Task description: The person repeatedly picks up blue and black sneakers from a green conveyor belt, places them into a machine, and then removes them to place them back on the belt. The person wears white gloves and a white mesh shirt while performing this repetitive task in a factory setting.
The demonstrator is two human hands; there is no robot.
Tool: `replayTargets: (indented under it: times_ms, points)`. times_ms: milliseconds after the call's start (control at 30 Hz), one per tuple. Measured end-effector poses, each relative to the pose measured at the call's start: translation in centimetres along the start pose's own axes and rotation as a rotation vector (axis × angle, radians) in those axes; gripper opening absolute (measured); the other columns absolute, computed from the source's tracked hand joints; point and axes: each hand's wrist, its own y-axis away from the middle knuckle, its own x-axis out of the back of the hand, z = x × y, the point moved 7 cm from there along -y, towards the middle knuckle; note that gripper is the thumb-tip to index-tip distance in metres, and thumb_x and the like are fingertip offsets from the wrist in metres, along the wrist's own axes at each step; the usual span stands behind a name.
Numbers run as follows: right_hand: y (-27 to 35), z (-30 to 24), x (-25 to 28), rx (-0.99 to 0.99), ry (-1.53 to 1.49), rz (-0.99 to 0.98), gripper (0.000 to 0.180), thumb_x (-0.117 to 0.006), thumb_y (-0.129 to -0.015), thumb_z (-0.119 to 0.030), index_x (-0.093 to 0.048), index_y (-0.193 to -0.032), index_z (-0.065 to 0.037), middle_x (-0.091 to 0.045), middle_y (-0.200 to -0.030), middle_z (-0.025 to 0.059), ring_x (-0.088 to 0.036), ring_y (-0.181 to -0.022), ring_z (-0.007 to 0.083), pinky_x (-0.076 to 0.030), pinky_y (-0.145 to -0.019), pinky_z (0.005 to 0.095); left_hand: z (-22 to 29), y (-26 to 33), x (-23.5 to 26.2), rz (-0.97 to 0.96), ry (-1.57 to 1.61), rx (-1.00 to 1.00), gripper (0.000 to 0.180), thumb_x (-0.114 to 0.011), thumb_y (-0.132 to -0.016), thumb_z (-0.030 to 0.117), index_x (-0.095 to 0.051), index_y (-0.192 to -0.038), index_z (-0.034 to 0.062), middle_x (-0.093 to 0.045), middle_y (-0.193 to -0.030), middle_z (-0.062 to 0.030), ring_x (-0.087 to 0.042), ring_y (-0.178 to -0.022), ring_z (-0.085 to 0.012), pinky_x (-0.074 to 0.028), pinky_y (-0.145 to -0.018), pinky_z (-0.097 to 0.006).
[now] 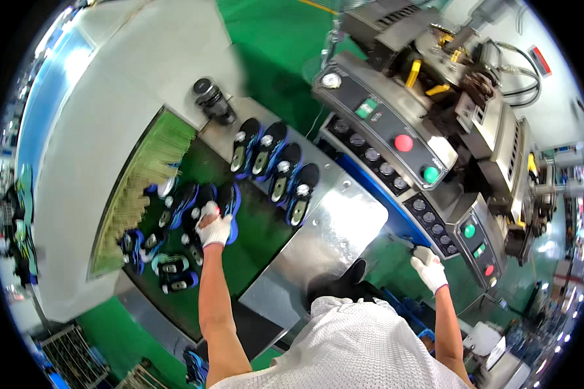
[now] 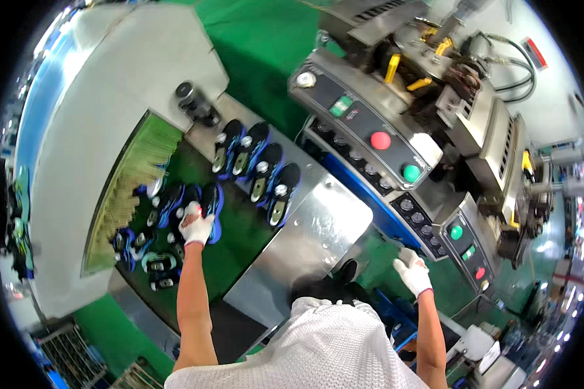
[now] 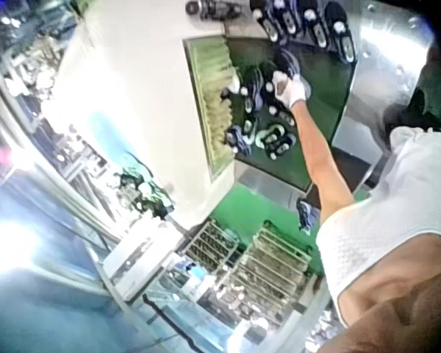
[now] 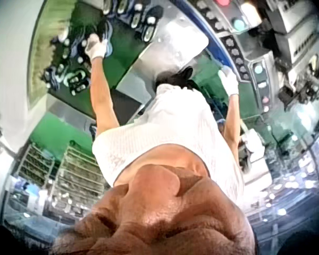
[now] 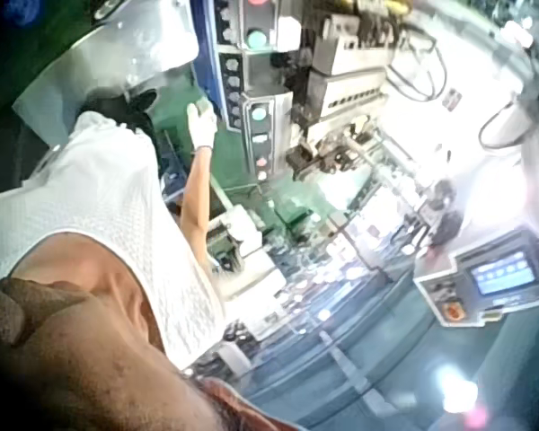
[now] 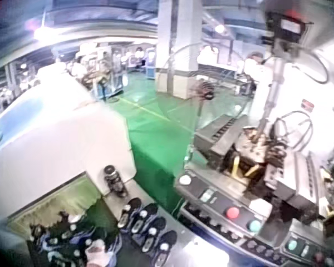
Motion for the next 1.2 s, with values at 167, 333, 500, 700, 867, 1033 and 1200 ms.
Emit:
replayTargets:
  times_ms: [167, 333, 500, 700, 867, 1033, 1200]
  points:
    - [1.7, -8.0, -0.3, 0.179, -0.453, -0.110, 0.051, -0.069, -0.096, -0.028, -0.061, -0.136, 0.002, -0.071, -0.129, 0.0179, -0.067, -0.120, 0.0266, -0.051, -0.105, 0.0367, 4.8, 7.1, 8.3, 0.067, 0.504, 0.145, 0.054, -0.082, -0.083, 0.029, -0.059, -0.127, 0.0071, -0.067, -0.112, -0.0142, -0.068, -0.101, -0.0283, -0.053, -0.089, -0.043]
    - [1.5, -16.1, -7.7, 0.299, -1.167, -0.747, 0.047, -0.063, -0.103, -0.030, -0.061, -0.139, 0.000, -0.069, -0.132, 0.0167, -0.065, -0.121, 0.0264, -0.047, -0.110, 0.0399, 16.6, 16.0, 13.0, -0.081, 1.800, -0.117, 0.064, -0.068, -0.097, 0.033, -0.046, -0.150, 0.0053, -0.060, -0.141, -0.0096, -0.056, -0.129, -0.0263, -0.047, -0.108, -0.044]
    - [3.2, -19.4, -5.2, 0.246, -1.507, -1.047, 0.041, -0.072, -0.096, -0.029, -0.061, -0.125, -0.003, -0.067, -0.118, 0.0082, -0.066, -0.106, 0.0209, -0.052, -0.091, 0.0415, 31.9, 18.6, 16.3, -0.357, 1.979, -0.524, 0.087, -0.059, -0.093, 0.071, -0.046, -0.152, 0.0085, -0.064, -0.132, -0.0128, -0.062, -0.118, -0.0331, -0.048, -0.108, -0.053]
    - [1.8, -13.1, 4.3, 0.209, -1.556, -1.101, 0.067, -0.085, -0.086, -0.023, -0.051, -0.137, 0.005, -0.064, -0.118, 0.0057, -0.064, -0.105, 0.0137, -0.056, -0.088, 0.0324, 45.3, 19.7, 14.8, -0.571, 1.991, -0.608, 0.073, -0.058, -0.099, 0.063, -0.046, -0.150, 0.0123, -0.067, -0.117, -0.0095, -0.067, -0.105, -0.0275, -0.048, -0.105, -0.054]
    - [-1.0, -6.2, 14.4, 0.257, -1.513, -0.686, 0.045, -0.084, -0.086, -0.017, -0.066, -0.126, -0.007, -0.068, -0.095, -0.0026, -0.059, -0.075, 0.0065, -0.046, -0.065, 0.0214, 57.2, 19.3, 16.9, -0.590, 1.585, -0.718, 0.087, -0.050, -0.099, 0.070, -0.035, -0.156, 0.0047, -0.059, -0.136, -0.0194, -0.063, -0.120, -0.0359, -0.048, -0.110, -0.052]
    - [-2.2, 0.3, 17.9, 0.359, -1.901, -0.478, 0.070, -0.075, -0.087, -0.006, -0.045, -0.149, 0.007, -0.060, -0.142, 0.0254, -0.064, -0.127, 0.0360, -0.055, -0.107, 0.0493, 59.7, 12.5, 18.6, -0.297, 1.464, -0.880, 0.061, -0.060, -0.106, 0.022, -0.033, -0.155, -0.0034, -0.051, -0.145, -0.0258, -0.057, -0.131, -0.0389, -0.050, -0.112, -0.052]
    - [-1.7, -1.3, 23.0, 0.569, -2.030, -0.414, 0.088, -0.080, -0.086, -0.022, -0.033, -0.157, 0.003, -0.053, -0.147, 0.0293, -0.055, -0.136, 0.0419, -0.050, -0.113, 0.0549, 62.3, 7.8, 20.5, 0.056, 0.897, -0.887, 0.049, -0.064, -0.098, -0.002, -0.052, -0.145, -0.0009, -0.058, -0.142, -0.0169, -0.059, -0.132, -0.0287, -0.047, -0.113, -0.040]
